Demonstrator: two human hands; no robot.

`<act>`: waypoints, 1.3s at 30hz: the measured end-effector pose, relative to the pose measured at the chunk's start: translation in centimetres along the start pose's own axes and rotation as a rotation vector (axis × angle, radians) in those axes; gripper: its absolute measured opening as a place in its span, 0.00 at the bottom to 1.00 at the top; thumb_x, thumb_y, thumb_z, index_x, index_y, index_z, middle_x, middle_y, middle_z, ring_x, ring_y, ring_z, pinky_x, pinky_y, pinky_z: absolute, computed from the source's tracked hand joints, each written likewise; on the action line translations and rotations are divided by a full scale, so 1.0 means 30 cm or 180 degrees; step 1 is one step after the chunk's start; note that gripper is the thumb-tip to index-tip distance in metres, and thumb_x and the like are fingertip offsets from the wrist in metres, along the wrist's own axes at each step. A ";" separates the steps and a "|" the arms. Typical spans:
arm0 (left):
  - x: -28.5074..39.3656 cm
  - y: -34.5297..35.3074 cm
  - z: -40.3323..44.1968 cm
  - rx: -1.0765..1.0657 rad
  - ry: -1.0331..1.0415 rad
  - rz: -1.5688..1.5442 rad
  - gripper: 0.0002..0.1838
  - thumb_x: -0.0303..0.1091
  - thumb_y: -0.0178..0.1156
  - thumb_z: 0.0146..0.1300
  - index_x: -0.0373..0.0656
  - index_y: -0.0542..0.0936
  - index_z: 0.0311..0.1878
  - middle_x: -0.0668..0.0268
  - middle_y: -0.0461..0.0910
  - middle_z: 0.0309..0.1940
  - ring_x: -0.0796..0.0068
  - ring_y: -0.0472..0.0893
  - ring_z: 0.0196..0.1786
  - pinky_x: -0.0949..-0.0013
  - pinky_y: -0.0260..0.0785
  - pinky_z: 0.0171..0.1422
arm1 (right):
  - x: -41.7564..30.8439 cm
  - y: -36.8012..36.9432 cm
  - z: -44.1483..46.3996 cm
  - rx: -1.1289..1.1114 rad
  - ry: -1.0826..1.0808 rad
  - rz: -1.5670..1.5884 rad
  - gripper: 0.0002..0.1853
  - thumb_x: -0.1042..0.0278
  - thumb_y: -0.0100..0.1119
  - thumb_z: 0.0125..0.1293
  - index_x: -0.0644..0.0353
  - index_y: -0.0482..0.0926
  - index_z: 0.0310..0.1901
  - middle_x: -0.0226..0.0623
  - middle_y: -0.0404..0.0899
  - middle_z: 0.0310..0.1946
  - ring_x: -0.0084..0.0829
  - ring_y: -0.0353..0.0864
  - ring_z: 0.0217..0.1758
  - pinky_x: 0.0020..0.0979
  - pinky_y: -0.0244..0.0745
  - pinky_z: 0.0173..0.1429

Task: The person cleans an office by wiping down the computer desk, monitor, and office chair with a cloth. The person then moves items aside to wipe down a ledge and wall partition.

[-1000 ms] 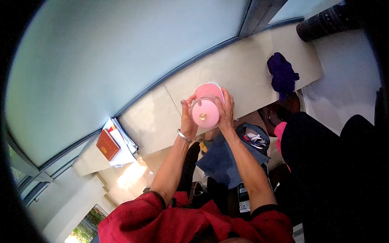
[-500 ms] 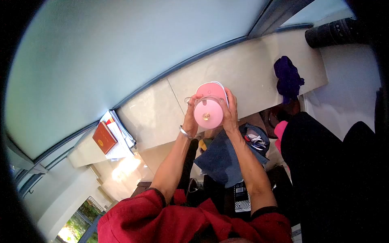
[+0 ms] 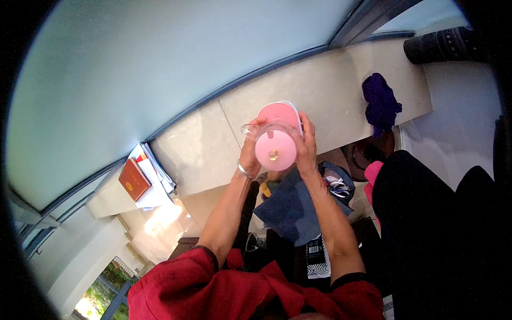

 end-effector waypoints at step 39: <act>0.065 -0.283 -0.189 0.0499 0.0015 0.0701 0.18 0.44 0.51 0.72 0.39 0.73 0.53 0.61 0.77 0.46 0.68 0.79 0.47 0.65 0.75 0.52 | -0.044 -0.906 0.448 0.1627 -0.0608 -0.2959 0.31 0.51 0.61 0.63 0.58 0.69 0.64 0.50 0.70 0.59 0.50 0.68 0.64 0.44 0.65 0.66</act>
Point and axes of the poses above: each hand's wrist, its own z-axis towards the middle knuckle, its own y-axis out of the palm, x = y × z, the point moved 9 cm from there along z, towards the middle knuckle
